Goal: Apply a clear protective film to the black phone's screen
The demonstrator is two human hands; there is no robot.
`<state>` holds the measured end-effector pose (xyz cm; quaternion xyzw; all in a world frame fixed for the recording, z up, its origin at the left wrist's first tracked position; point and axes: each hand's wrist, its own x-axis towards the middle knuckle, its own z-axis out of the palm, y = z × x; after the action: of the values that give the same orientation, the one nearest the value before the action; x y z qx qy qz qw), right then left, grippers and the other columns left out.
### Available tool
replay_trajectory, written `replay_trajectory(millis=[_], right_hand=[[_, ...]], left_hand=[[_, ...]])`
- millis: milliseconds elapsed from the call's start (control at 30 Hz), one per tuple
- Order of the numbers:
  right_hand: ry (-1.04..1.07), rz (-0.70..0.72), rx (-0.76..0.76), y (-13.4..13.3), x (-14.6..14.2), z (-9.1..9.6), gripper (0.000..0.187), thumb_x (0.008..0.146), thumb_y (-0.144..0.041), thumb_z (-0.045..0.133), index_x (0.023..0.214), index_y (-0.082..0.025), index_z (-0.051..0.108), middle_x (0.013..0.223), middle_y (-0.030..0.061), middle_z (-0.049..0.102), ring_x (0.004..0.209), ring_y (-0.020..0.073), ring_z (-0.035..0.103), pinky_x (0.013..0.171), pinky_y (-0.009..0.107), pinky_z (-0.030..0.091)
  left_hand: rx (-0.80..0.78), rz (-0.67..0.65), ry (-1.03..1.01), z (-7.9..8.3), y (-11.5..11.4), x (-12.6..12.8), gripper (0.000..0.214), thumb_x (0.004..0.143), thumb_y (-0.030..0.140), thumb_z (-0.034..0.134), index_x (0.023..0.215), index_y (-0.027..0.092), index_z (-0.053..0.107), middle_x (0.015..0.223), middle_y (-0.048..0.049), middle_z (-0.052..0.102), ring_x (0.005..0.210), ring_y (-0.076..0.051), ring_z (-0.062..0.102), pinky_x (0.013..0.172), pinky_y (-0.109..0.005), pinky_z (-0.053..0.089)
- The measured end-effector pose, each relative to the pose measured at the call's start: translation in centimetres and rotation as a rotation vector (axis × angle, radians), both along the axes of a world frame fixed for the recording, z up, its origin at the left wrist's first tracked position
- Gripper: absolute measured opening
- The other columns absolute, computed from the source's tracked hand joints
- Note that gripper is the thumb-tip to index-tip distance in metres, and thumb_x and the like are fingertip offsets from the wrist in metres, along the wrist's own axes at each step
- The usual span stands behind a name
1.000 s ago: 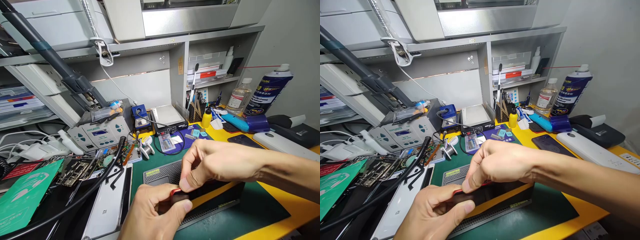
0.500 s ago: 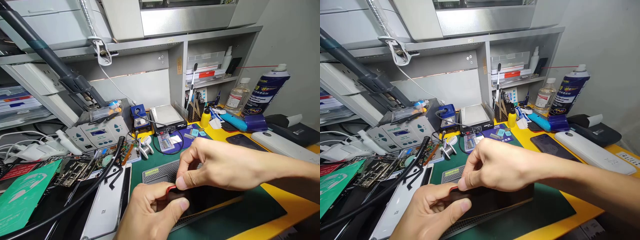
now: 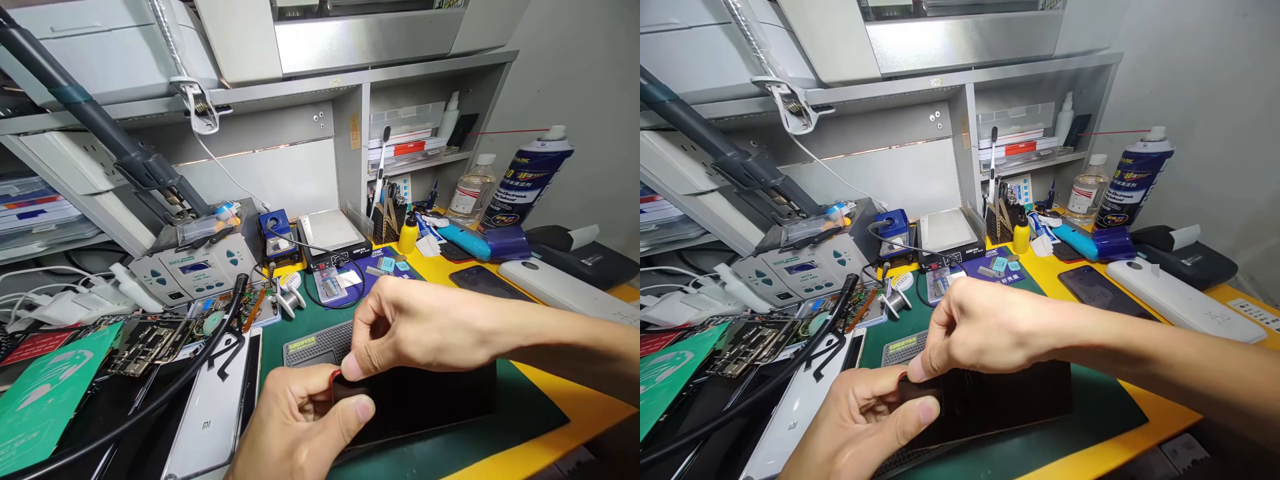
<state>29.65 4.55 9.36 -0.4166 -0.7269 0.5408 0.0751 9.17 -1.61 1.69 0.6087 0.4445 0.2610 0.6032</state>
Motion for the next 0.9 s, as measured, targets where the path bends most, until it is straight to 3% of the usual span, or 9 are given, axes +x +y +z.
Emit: replay_trajectory(millis=[133,233,300,400,467,600,733,800,900], right_hand=[[0.036,0.027,-0.121,0.3,0.9,-0.2,0.017,0.082,-0.028,0.072,0.086,-0.014,0.079,0.077,-0.0008,0.067,0.069,0.0116,0.051,0.060,0.020,0.038],[0.058,0.054,-0.206,0.6,1.4,-0.3,0.020,0.087,-0.030,0.067,0.087,-0.014,0.078,0.075,-0.0008,0.063,0.066,0.0111,0.049,0.059,0.021,0.037],[0.005,0.049,-0.147,0.6,1.3,-0.5,0.025,0.087,-0.038,0.067,0.083,-0.016,0.076,0.066,-0.0034,0.055,0.059,0.0100,0.043,0.051,0.021,0.032],[-0.073,0.026,-0.004,0.6,0.7,-0.7,0.031,0.080,-0.048,0.074,0.077,-0.017,0.072,0.058,-0.0070,0.042,0.052,0.0095,0.033,0.043,0.023,0.023],[-0.059,0.045,0.015,0.5,0.4,-0.7,0.031,0.078,-0.049,0.076,0.075,-0.018,0.071,0.057,-0.0073,0.041,0.052,0.0094,0.033,0.043,0.023,0.024],[-0.014,0.081,-0.034,0.6,0.9,-0.5,0.021,0.083,-0.036,0.073,0.080,-0.016,0.077,0.068,-0.0043,0.058,0.063,0.0097,0.048,0.054,0.018,0.037],[0.085,0.126,-0.205,1.0,1.9,-0.4,0.018,0.089,-0.025,0.065,0.094,-0.015,0.079,0.077,-0.0002,0.065,0.070,0.0110,0.054,0.066,0.019,0.044],[0.081,0.112,-0.195,0.9,2.0,-0.3,0.022,0.092,-0.031,0.064,0.093,-0.015,0.078,0.073,-0.0020,0.061,0.064,0.0092,0.050,0.060,0.017,0.041],[-0.001,0.066,-0.079,0.4,1.4,-0.1,0.024,0.085,-0.040,0.072,0.086,-0.016,0.076,0.066,-0.0058,0.053,0.059,0.0076,0.042,0.049,0.016,0.030]], left_hand=[[-0.053,-0.027,-0.056,0.5,0.1,0.5,0.039,0.087,0.050,0.062,0.076,0.014,0.060,0.073,-0.0003,0.043,0.070,-0.014,0.037,0.063,-0.028,0.030],[-0.117,-0.031,-0.114,1.0,0.0,0.7,0.035,0.086,0.048,0.063,0.079,0.014,0.059,0.077,-0.0026,0.049,0.074,-0.017,0.044,0.067,-0.029,0.033],[-0.125,-0.033,-0.122,1.0,0.0,0.7,0.035,0.086,0.048,0.064,0.078,0.014,0.059,0.075,-0.0018,0.047,0.072,-0.015,0.042,0.066,-0.029,0.032],[-0.057,-0.015,-0.045,0.7,0.1,0.5,0.039,0.085,0.050,0.064,0.069,0.017,0.051,0.067,0.0034,0.032,0.064,-0.011,0.027,0.057,-0.028,0.023],[-0.028,-0.008,-0.010,0.5,0.2,0.4,0.042,0.086,0.052,0.064,0.067,0.018,0.047,0.067,0.0043,0.026,0.063,-0.011,0.022,0.055,-0.029,0.019],[-0.085,-0.034,-0.088,0.7,0.2,0.5,0.038,0.085,0.050,0.066,0.073,0.014,0.059,0.072,0.0013,0.036,0.068,-0.012,0.031,0.060,-0.027,0.026],[-0.176,-0.049,-0.227,1.5,0.1,0.8,0.031,0.086,0.043,0.068,0.086,0.012,0.072,0.078,-0.0031,0.054,0.072,-0.015,0.046,0.067,-0.027,0.036],[-0.185,-0.049,-0.253,1.7,0.2,0.8,0.030,0.086,0.041,0.068,0.088,0.012,0.073,0.080,-0.0041,0.057,0.073,-0.015,0.048,0.067,-0.027,0.037],[-0.140,-0.032,-0.209,1.6,0.3,0.8,0.031,0.086,0.042,0.068,0.077,0.013,0.065,0.072,0.0002,0.047,0.067,-0.012,0.037,0.061,-0.025,0.030]])
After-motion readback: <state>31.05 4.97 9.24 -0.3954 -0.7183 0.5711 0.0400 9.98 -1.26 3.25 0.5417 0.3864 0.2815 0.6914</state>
